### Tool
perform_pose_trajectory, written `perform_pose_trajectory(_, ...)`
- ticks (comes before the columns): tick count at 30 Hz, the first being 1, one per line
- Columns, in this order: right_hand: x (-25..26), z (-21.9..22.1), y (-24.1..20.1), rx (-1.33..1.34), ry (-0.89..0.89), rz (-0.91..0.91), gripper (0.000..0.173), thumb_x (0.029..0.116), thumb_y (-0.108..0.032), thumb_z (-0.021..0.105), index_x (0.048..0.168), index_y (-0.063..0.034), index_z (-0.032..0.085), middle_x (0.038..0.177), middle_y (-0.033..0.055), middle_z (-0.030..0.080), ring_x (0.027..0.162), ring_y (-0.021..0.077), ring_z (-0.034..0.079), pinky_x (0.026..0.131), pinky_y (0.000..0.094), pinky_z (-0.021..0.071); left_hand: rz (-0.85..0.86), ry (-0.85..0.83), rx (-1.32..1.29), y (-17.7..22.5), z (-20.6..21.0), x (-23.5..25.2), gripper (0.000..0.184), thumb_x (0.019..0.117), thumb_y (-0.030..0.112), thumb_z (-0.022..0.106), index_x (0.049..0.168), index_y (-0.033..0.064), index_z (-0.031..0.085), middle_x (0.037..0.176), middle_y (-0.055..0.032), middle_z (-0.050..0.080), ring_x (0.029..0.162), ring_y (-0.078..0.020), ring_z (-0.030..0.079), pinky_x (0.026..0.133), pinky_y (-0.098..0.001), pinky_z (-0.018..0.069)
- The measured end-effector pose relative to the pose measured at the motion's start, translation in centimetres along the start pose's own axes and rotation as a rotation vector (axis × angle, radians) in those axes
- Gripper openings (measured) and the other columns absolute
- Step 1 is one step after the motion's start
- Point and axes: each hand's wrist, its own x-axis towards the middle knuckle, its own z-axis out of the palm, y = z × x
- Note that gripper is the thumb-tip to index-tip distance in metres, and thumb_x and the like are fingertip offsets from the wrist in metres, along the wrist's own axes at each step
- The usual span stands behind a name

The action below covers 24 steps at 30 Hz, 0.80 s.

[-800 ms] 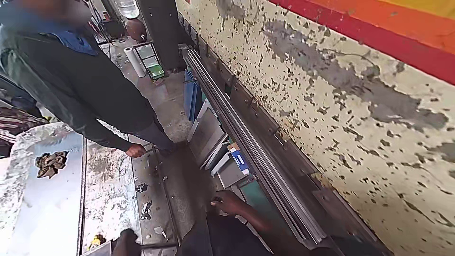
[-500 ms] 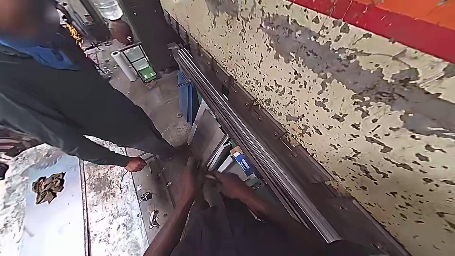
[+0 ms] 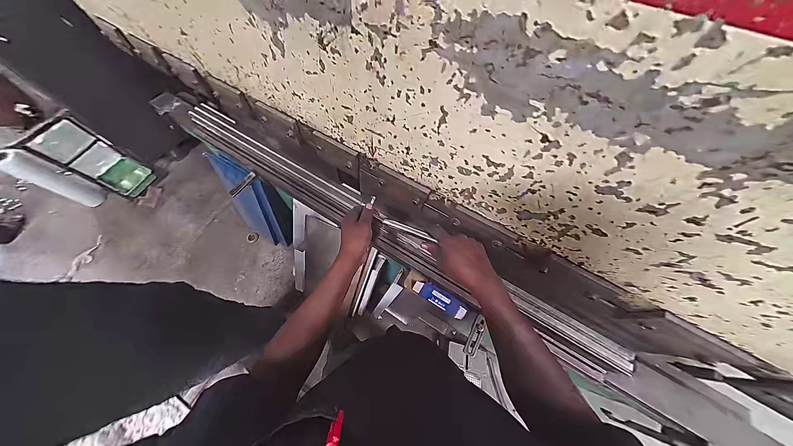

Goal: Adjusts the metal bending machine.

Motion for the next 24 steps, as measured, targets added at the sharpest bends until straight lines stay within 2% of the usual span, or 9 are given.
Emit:
perform_pose_trajectory(3,2.5,0.4,-1.5,0.032,0.037,0.043,0.039,0.1062,-0.048,0.051,0.136,-0.0246,0.060,0.092,0.0149,0.071,0.085,0.0393,0.070,0.071,0.0616,0.0545,-0.004,-0.019,-0.123,-0.3,-1.3,5.5,0.037,0.1116,0.032,0.044,0.109,0.0007,0.063,0.074,-0.0079,0.063,0.056,-0.0159,0.060,0.053,-0.0322,0.0551)
perform_pose_trajectory(5,4.1,0.9,-2.8,0.043,0.095,0.030,0.038,0.1058,-0.048,0.052,0.133,-0.0224,0.062,0.092,0.0143,0.071,0.083,0.0384,0.070,0.068,0.0613,0.0551,-0.024,0.003,-0.164,-0.4,-2.2,7.7,0.036,0.1117,0.031,0.043,0.106,0.0005,0.063,0.075,-0.0078,0.064,0.056,-0.0156,0.060,0.052,-0.0314,0.0541)
perform_pose_trajectory(9,6.8,0.4,-4.8,0.053,0.180,-0.005,0.033,0.1051,-0.044,0.055,0.126,-0.0201,0.066,0.099,0.0132,0.071,0.085,0.0366,0.071,0.068,0.0597,0.0564,-0.084,0.025,-0.204,-0.4,-3.5,10.7,0.036,0.1108,0.033,0.046,0.106,0.0021,0.065,0.076,-0.0080,0.065,0.054,-0.0147,0.059,0.050,-0.0297,0.0521)
perform_pose_trajectory(11,6.5,-0.1,-4.6,0.081,0.185,0.015,0.033,0.1047,-0.043,0.057,0.128,-0.0213,0.067,0.103,0.0126,0.072,0.089,0.0362,0.071,0.072,0.0610,0.0568,-0.112,-0.031,-0.216,-0.2,-3.3,10.8,0.036,0.1109,0.032,0.045,0.107,0.0018,0.064,0.075,-0.0078,0.065,0.053,-0.0143,0.058,0.048,-0.0282,0.0509)
perform_pose_trajectory(14,4.7,-0.4,-2.9,0.143,0.160,0.106,0.034,0.1046,-0.043,0.057,0.133,-0.0269,0.067,0.096,0.0118,0.074,0.085,0.0361,0.072,0.071,0.0640,0.0554,-0.141,-0.135,-0.238,0.0,-1.6,9.8,0.036,0.1115,0.031,0.044,0.106,0.0010,0.062,0.071,-0.0080,0.064,0.050,-0.0141,0.057,0.044,-0.0268,0.0489)
perform_pose_trajectory(19,3.9,-0.2,-1.2,0.147,0.098,0.188,0.035,0.1043,-0.049,0.055,0.133,-0.0311,0.066,0.090,0.0107,0.073,0.083,0.0341,0.071,0.072,0.0614,0.0546,-0.144,-0.156,-0.215,-1.1,-0.1,8.8,0.037,0.1117,0.034,0.043,0.107,0.0019,0.061,0.069,-0.0097,0.063,0.047,-0.0160,0.057,0.042,-0.0285,0.0491)
perform_pose_trajectory(24,3.7,-0.3,-0.2,0.228,0.123,0.141,0.033,0.1044,-0.043,0.058,0.134,-0.0309,0.068,0.097,0.0093,0.074,0.088,0.0316,0.071,0.077,0.0618,0.0553,-0.111,-0.186,-0.219,-0.6,0.2,8.1,0.036,0.1118,0.035,0.043,0.107,0.0034,0.061,0.070,-0.0090,0.062,0.047,-0.0152,0.056,0.043,-0.0274,0.0484)
